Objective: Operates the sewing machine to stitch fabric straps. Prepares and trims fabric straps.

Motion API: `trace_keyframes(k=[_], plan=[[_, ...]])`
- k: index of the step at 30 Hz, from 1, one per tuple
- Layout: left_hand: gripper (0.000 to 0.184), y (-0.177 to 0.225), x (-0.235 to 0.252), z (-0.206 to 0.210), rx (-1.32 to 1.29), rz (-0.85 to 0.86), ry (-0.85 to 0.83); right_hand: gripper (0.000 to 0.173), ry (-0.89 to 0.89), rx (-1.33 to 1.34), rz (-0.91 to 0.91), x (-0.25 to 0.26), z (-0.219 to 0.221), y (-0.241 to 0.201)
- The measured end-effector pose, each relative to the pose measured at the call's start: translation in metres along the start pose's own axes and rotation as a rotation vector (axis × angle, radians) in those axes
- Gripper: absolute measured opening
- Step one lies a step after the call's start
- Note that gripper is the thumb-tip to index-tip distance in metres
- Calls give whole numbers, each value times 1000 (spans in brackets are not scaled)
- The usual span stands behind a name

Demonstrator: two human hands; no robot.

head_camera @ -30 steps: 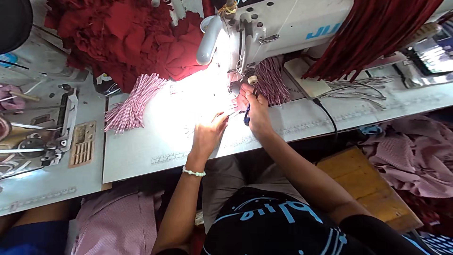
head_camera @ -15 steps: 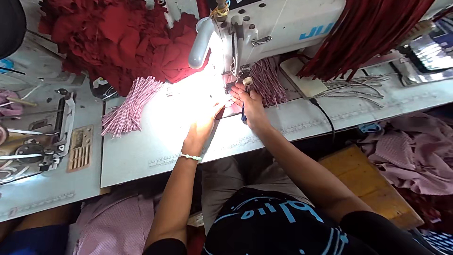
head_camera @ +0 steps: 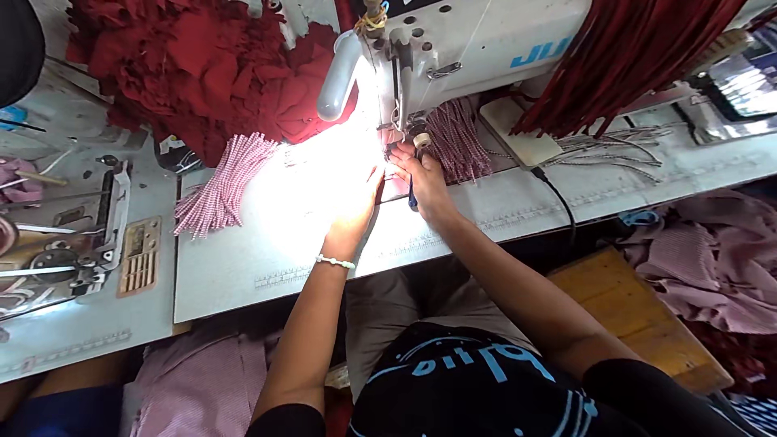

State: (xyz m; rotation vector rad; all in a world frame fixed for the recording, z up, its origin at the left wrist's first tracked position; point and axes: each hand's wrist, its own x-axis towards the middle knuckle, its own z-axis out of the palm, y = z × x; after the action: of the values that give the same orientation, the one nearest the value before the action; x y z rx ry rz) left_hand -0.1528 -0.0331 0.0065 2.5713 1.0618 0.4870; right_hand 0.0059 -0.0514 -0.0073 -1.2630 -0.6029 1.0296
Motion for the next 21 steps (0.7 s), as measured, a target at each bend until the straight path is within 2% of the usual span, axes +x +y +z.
trace_keyframes(k=[4, 6, 8, 11, 13, 15, 17, 21], plan=[[47, 7, -1, -2, -13, -26, -21, 39, -2, 45, 12, -1, -5, -2], [49, 5, 3, 1, -7, -54, -64, 40, -10, -7, -42, -8, -13, -5], [48, -7, 16, 16, 78, -9, -63, 41, -64, -236, -148, -26, -31, -16], [46, -13, 24, 25, 174, 32, -73, 40, -65, -574, -461, -47, -70, -31], [44, -13, 25, 26, 217, 77, -43, 36, 38, -727, -660, -49, -102, -39], [41, -13, 25, 28, 230, 129, 3, 35, 197, -824, -765, -47, -137, -48], [39, -15, 24, 30, 220, 155, 25, 35, 349, -911, -822, -43, -175, -56], [43, -12, 23, 25, 233, 117, -39, 34, 614, -1106, -868, -30, -241, -62]])
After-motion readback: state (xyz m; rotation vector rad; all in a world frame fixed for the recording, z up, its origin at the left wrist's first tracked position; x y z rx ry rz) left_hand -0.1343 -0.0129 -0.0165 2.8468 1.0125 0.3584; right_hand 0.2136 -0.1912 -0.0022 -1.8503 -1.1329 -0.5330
